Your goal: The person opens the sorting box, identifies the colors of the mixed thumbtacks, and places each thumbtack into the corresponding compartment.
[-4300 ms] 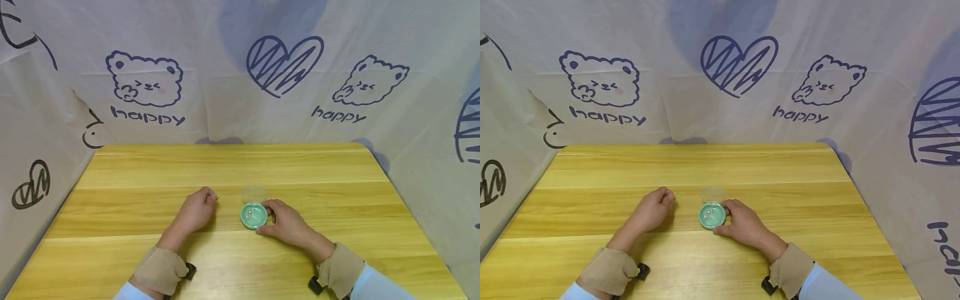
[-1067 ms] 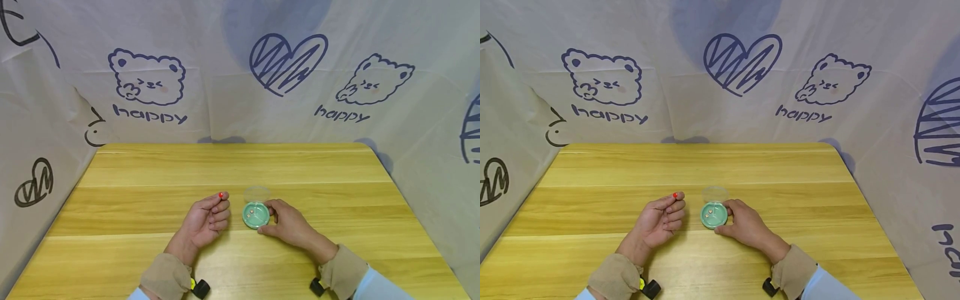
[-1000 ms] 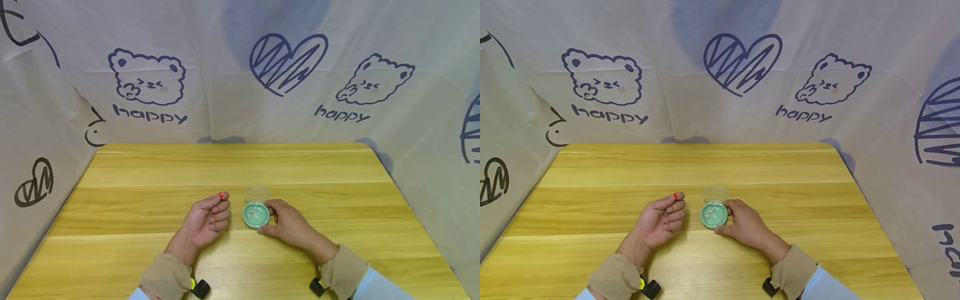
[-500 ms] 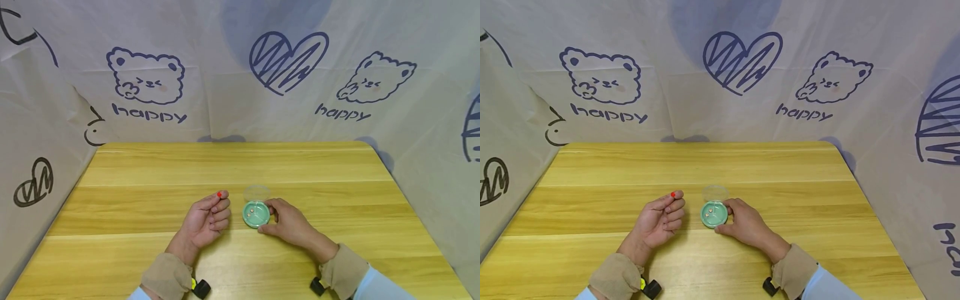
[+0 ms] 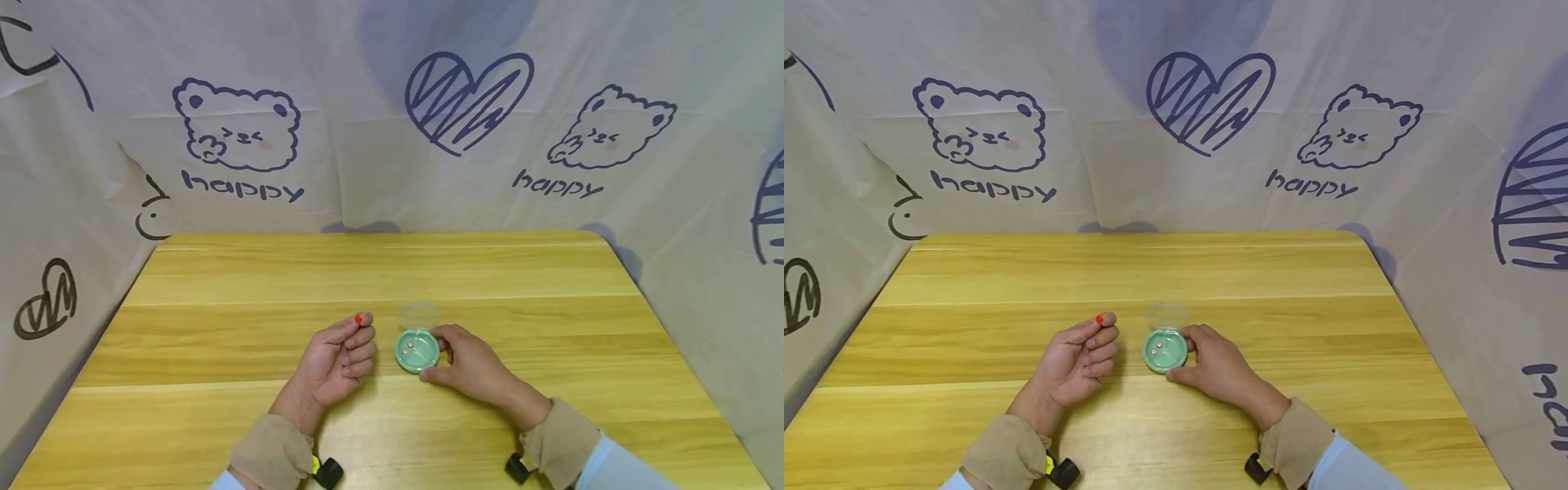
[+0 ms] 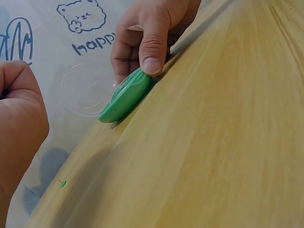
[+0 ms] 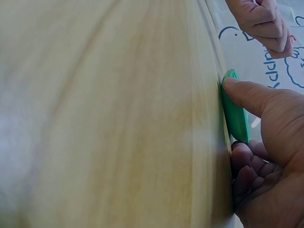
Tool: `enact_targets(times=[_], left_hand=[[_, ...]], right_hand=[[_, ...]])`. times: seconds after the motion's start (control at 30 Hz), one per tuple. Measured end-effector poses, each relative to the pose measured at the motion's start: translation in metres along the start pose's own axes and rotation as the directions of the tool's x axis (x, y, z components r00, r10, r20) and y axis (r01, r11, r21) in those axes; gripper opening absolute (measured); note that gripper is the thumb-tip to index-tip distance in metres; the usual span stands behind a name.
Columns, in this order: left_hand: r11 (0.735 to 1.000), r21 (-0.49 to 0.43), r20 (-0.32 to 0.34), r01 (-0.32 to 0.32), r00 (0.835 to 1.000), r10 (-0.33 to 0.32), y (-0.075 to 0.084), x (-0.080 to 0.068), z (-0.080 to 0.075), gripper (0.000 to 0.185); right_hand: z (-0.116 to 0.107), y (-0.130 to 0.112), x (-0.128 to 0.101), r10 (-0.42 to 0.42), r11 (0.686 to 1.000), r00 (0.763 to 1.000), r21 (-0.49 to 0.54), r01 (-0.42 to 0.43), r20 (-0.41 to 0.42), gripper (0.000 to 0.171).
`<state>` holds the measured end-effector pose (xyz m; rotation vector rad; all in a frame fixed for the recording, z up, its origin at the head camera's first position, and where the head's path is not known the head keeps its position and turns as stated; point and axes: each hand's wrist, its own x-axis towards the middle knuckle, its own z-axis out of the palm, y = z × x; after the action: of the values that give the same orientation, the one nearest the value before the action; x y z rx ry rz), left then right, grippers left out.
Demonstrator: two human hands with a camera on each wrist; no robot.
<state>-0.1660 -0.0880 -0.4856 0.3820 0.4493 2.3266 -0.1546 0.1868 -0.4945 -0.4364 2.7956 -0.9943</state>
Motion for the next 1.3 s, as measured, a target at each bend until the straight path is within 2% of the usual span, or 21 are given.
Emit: enact_targets(times=[0.2, 0.63, 0.73, 0.8, 0.83, 0.87, 0.9, 0.93, 0.97, 1.03, 1.1, 1.13, 1.17, 1.23, 1.3], left_hand=[[0.999, 0.031, -0.024, -0.013, 1.0, 0.014, 0.0, 0.001, 0.001, 0.028], [0.993, 0.117, -0.173, -0.034, 0.983, 0.054, 0.003, 0.004, 0.008, 0.022], [0.98, 0.199, -0.269, -0.011, 0.961, 0.066, 0.001, 0.006, 0.01, 0.02], [0.953, 0.302, -0.354, 0.021, 0.931, 0.092, -0.001, 0.01, 0.013, 0.017], [0.926, 0.374, -0.399, 0.047, 0.91, 0.115, -0.001, 0.012, 0.014, 0.017], [0.888, 0.453, -0.439, 0.083, 0.888, 0.141, -0.002, 0.015, 0.016, 0.016], [0.832, 0.541, -0.47, 0.125, 0.865, 0.175, -0.003, 0.017, 0.018, 0.017], [0.741, 0.646, -0.487, 0.181, 0.845, 0.218, -0.003, 0.02, 0.02, 0.017], [0.622, 0.745, -0.487, 0.241, 0.834, 0.26, -0.003, 0.022, 0.022, 0.019], [0.351, 0.868, -0.464, 0.351, 0.825, 0.323, -0.003, 0.026, 0.027, 0.023], [0.077, 0.908, -0.41, 0.411, 0.838, 0.359, -0.004, 0.03, 0.032, 0.023], [-0.039, 0.906, -0.38, 0.421, 0.852, 0.361, -0.005, 0.032, 0.035, 0.022], [-0.116, 0.903, -0.354, 0.414, 0.868, 0.348, -0.006, 0.035, 0.038, 0.021], [-0.25, 0.879, -0.32, 0.406, 0.891, 0.322, -0.009, 0.04, 0.042, 0.019], [-0.374, 0.841, -0.291, 0.391, 0.91, 0.296, -0.014, 0.046, 0.046, 0.016]], right_hand=[[0.0, 0.0, 0.0, 0.002, 1.0, 1.0, 0.002, -0.002, -0.004, 0.071], [-0.001, -0.001, 0.002, -0.003, 1.0, 1.0, 0.001, 0.003, -0.001, 0.07], [-0.001, -0.002, 0.001, -0.001, 1.0, 1.0, -0.002, 0.001, 0.003, 0.07], [-0.001, -0.001, 0.0, 0.002, 1.0, 1.0, -0.006, -0.002, -0.003, 0.07], [0.0, -0.002, 0.0, 0.002, 1.0, 1.0, -0.007, -0.003, -0.004, 0.07], [0.0, -0.002, 0.0, 0.005, 1.0, 1.0, -0.008, -0.005, -0.005, 0.07], [0.0, -0.002, 0.0, 0.007, 1.0, 1.0, -0.007, -0.007, -0.005, 0.071], [0.0, -0.002, 0.0, 0.01, 1.0, 1.0, -0.006, -0.01, -0.005, 0.071], [0.0, -0.002, 0.0, 0.014, 1.0, 1.0, -0.005, -0.014, -0.006, 0.071], [0.0, -0.002, 0.0, 0.02, 1.0, 1.0, -0.002, -0.02, -0.003, 0.071], [0.0, -0.002, 0.0, 0.02, 1.0, 1.0, 0.001, -0.02, -0.001, 0.071], [0.0, -0.002, 0.0, 0.018, 1.0, 1.0, 0.004, -0.018, -0.001, 0.072], [0.0, -0.002, 0.0, 0.015, 1.0, 1.0, 0.004, -0.015, -0.002, 0.071], [0.0, -0.002, 0.0, 0.01, 1.0, 1.0, 0.005, -0.01, -0.002, 0.07], [0.0, -0.002, 0.0, 0.005, 1.0, 1.0, 0.009, -0.005, 0.001, 0.069]])
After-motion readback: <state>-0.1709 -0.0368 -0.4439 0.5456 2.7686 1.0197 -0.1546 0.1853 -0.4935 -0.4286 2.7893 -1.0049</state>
